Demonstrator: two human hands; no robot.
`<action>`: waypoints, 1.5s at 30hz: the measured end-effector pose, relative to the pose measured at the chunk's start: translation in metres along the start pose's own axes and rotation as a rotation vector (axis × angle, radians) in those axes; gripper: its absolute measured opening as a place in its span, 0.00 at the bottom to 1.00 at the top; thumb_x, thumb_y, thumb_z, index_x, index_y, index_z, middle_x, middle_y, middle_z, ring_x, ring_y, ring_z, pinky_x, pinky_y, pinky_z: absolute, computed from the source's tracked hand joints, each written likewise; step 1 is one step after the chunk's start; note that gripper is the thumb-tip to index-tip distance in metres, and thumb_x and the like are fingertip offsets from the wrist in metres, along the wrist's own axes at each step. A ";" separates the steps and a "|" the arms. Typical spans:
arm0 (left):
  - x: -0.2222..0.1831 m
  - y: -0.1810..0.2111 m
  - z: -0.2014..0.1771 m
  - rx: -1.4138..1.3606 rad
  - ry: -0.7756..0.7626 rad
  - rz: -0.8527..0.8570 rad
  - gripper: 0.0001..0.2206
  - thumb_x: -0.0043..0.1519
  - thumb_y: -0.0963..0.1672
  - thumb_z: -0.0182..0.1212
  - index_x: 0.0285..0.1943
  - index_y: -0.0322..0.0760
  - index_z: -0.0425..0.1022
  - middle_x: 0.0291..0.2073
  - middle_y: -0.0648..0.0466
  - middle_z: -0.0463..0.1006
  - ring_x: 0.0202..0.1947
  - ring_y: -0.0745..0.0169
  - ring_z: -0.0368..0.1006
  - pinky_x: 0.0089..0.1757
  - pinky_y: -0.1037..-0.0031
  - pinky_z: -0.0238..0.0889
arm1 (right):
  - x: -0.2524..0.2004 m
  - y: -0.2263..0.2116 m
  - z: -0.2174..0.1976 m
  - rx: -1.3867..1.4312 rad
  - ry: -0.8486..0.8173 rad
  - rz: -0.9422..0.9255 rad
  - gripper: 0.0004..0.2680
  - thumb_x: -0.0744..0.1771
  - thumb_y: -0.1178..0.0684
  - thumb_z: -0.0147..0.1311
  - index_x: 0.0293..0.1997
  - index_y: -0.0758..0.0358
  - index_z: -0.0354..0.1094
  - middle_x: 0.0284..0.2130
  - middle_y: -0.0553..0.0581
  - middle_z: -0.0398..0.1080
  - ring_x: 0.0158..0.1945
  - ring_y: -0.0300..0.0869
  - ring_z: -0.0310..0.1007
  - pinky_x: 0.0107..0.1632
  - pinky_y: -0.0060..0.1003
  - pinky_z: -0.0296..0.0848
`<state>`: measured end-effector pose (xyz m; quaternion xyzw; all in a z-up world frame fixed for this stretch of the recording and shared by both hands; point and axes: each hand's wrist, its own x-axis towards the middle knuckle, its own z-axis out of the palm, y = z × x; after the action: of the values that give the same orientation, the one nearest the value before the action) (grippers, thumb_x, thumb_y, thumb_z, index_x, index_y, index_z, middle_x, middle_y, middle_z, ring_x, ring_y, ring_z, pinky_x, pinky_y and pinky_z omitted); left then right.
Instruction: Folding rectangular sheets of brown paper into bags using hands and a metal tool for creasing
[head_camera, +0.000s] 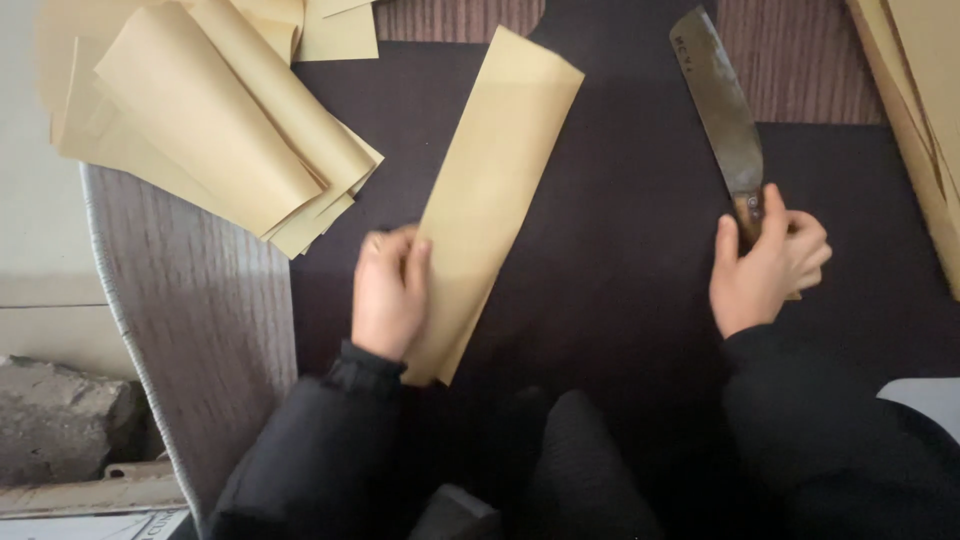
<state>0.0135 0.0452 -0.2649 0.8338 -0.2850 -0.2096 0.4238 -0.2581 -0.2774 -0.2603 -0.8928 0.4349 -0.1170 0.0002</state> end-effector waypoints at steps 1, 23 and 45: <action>0.008 -0.004 -0.005 0.078 0.054 0.013 0.06 0.71 0.43 0.54 0.44 0.34 0.69 0.27 0.49 0.71 0.37 0.47 0.66 0.43 0.57 0.58 | -0.005 -0.009 -0.001 0.004 0.013 0.053 0.22 0.70 0.48 0.66 0.73 0.62 0.67 0.53 0.68 0.59 0.54 0.67 0.57 0.50 0.65 0.59; 0.006 0.053 0.016 0.591 0.056 0.122 0.31 0.53 0.54 0.75 0.64 0.40 0.75 0.63 0.43 0.68 0.64 0.35 0.65 0.56 0.51 0.63 | -0.092 -0.128 -0.074 0.669 -0.362 0.017 0.05 0.69 0.48 0.59 0.47 0.43 0.80 0.40 0.42 0.76 0.39 0.38 0.75 0.54 0.41 0.61; 0.006 0.126 0.049 -0.635 0.138 -0.221 0.11 0.68 0.39 0.51 0.58 0.35 0.74 0.42 0.47 0.79 0.42 0.55 0.77 0.41 0.62 0.77 | -0.036 -0.098 -0.113 0.931 -0.213 0.018 0.06 0.69 0.64 0.55 0.47 0.63 0.78 0.39 0.62 0.76 0.43 0.54 0.78 0.47 0.45 0.74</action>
<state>-0.0483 -0.0480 -0.1882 0.6985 -0.0843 -0.2756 0.6550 -0.2273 -0.1768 -0.1476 -0.8010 0.3415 -0.2074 0.4458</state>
